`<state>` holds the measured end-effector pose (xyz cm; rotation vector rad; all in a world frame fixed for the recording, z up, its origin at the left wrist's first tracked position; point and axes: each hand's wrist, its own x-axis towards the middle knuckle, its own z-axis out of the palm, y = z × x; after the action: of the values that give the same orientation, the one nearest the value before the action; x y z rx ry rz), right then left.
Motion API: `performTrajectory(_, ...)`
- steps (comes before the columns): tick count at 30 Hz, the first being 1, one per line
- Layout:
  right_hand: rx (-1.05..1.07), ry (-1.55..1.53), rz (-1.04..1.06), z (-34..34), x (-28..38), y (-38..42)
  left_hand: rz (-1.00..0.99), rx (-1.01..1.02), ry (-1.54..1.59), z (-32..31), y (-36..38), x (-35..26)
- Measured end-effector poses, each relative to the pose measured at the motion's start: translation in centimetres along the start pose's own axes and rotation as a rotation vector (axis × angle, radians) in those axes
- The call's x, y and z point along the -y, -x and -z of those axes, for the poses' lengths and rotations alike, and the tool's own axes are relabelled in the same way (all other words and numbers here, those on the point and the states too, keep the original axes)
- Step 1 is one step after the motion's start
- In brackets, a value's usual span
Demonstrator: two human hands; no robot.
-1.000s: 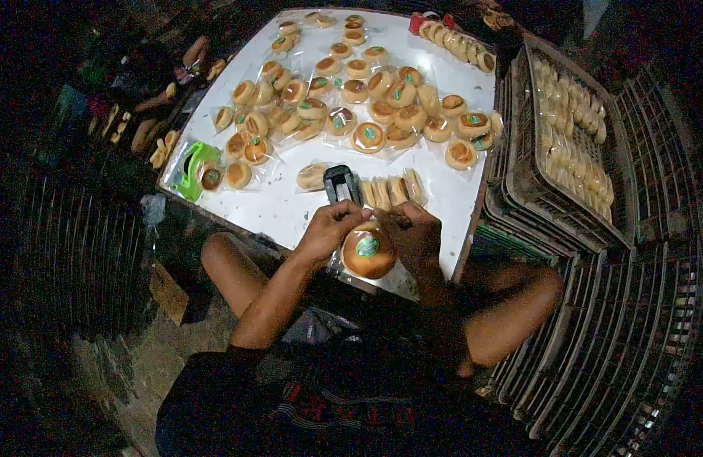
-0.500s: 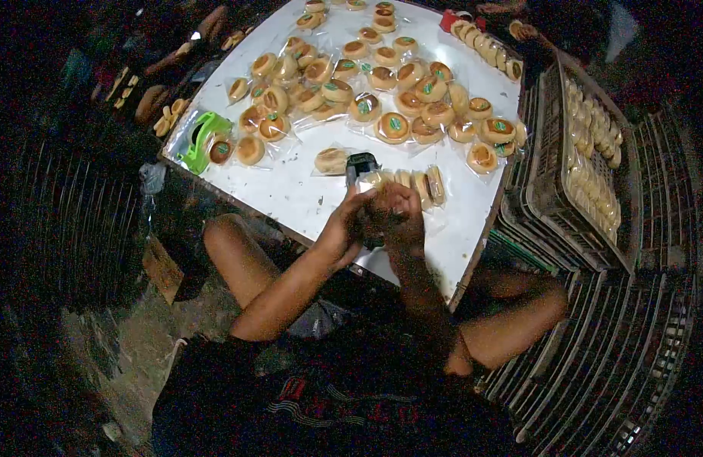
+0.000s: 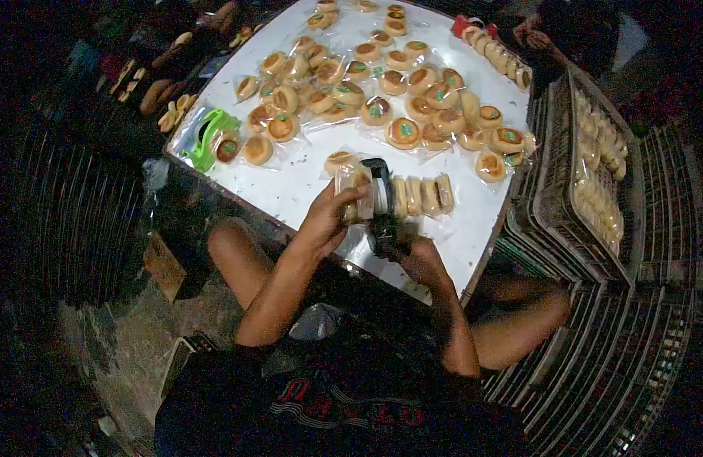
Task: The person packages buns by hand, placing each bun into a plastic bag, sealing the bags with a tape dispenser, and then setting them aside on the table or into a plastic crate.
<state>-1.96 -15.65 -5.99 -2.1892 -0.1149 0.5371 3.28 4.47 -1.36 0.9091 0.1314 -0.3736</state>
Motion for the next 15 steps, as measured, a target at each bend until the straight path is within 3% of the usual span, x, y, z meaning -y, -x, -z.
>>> performTrajectory(3, -0.147, 0.323, -0.223, 0.5, -4.6, -0.4, 0.064, 0.069, -0.083, -0.2, 0.2, 0.9)
performTrajectory(4, -0.270, 0.158, -0.024, 0.2, -7.8, -0.9, 0.061, 0.089, -0.152, -0.4, 0.1, 0.9)
performTrajectory(5, -0.221, 0.074, -0.069, 2.3, -3.1, 0.5, 0.076, 0.104, -0.219, -0.5, 0.6, 1.3)
performTrajectory(10, -0.065, -0.430, 0.200, 7.2, 9.2, 3.7, -0.028, 0.186, -0.655, -1.1, 0.0, 3.4)
performTrajectory(12, -0.107, -0.227, 0.264, 7.7, 7.7, 2.2, 0.018, 0.177, -0.650, -2.5, 0.8, 3.0)
performTrajectory(14, -0.185, 0.031, 0.205, 6.7, 1.6, -0.8, 0.149, 0.341, -0.562, -2.0, 0.6, 2.7)
performTrajectory(15, -0.231, -0.046, 0.214, 6.0, -0.9, -1.3, 0.211, 0.418, -0.513, -1.8, 0.5, 2.6)
